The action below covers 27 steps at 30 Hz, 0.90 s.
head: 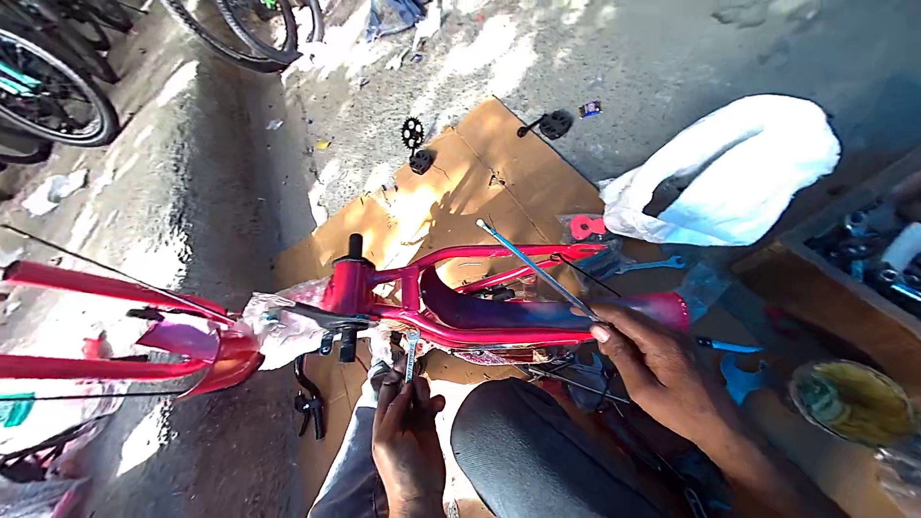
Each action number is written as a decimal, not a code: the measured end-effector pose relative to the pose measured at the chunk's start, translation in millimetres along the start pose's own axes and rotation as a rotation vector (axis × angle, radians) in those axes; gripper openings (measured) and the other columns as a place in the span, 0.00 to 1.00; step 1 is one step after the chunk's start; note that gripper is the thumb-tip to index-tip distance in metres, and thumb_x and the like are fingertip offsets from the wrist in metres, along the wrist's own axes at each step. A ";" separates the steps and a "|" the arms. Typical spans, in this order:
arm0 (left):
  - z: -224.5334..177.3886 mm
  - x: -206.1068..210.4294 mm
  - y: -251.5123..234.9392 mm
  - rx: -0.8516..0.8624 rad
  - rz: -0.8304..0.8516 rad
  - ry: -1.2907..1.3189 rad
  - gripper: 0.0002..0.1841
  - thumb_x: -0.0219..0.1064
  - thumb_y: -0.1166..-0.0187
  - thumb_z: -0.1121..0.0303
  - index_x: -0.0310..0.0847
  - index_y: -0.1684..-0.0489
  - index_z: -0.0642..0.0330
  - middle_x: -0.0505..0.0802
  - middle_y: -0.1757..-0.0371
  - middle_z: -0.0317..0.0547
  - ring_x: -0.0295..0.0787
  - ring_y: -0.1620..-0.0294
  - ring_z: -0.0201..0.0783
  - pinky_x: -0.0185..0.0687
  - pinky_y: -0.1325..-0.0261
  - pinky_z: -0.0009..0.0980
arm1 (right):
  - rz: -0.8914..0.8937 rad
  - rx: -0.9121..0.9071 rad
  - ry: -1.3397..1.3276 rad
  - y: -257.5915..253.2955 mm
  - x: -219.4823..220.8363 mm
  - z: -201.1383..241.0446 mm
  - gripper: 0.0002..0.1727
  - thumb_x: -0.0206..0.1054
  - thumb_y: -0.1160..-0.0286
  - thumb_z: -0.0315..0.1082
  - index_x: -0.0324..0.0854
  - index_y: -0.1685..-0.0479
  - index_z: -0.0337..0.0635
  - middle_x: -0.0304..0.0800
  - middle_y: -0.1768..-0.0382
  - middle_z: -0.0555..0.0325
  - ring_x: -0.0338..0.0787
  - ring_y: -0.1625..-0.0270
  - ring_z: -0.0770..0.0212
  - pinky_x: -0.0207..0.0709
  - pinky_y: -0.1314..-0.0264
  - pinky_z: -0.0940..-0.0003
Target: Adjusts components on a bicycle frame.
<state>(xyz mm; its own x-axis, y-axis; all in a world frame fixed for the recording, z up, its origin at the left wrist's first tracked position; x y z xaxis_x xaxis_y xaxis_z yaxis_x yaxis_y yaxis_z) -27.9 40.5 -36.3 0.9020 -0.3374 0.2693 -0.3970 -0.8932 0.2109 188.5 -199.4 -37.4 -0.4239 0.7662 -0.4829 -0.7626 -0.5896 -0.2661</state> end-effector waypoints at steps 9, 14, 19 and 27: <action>-31.9 25.1 2.7 0.478 0.028 -0.539 0.16 0.60 0.13 0.71 0.83 0.35 0.71 0.93 0.56 0.45 0.84 0.77 0.28 0.81 0.76 0.20 | -0.027 -0.010 0.069 4.5 -0.3 -2.2 0.22 0.51 0.12 0.49 0.84 0.30 0.59 0.91 0.56 0.74 0.85 0.66 0.77 0.82 0.65 0.72; -41.7 49.2 10.3 0.887 0.004 -0.949 0.15 0.62 0.15 0.69 0.86 0.37 0.67 0.91 0.56 0.46 0.83 0.65 0.22 0.81 0.61 0.17 | -0.038 0.001 0.072 6.0 -0.3 2.8 0.21 0.53 0.12 0.48 0.84 0.31 0.57 0.89 0.58 0.73 0.83 0.67 0.78 0.81 0.66 0.73; -43.2 64.7 16.5 0.959 -0.074 -1.039 0.15 0.61 0.14 0.72 0.85 0.40 0.74 0.90 0.57 0.54 0.83 0.63 0.24 0.79 0.56 0.17 | -0.050 -0.028 0.047 4.6 -1.1 8.5 0.19 0.55 0.12 0.43 0.84 0.31 0.53 0.89 0.55 0.70 0.85 0.64 0.77 0.83 0.62 0.75; -36.3 68.3 8.1 0.848 0.084 -0.891 0.19 0.52 0.09 0.70 0.74 0.32 0.80 0.85 0.58 0.46 0.79 0.71 0.20 0.79 0.67 0.17 | -0.048 -0.052 0.018 1.1 -0.6 11.4 0.19 0.56 0.12 0.39 0.84 0.30 0.50 0.90 0.49 0.68 0.88 0.56 0.76 0.85 0.54 0.76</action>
<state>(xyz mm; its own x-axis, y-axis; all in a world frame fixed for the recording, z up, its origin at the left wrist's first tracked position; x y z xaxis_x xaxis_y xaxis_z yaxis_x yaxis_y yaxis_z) 24.3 21.0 17.9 0.8115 -0.1917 -0.5521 -0.5239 -0.6573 -0.5418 182.4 -197.7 -27.9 -0.3785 0.7892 -0.4836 -0.7548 -0.5656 -0.3322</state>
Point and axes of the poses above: each hand's wrist, its own y-axis away from the middle knuckle, its own x-axis out of the palm, z = x × y, the point moved 6 cm from there along -y, towards the middle knuckle
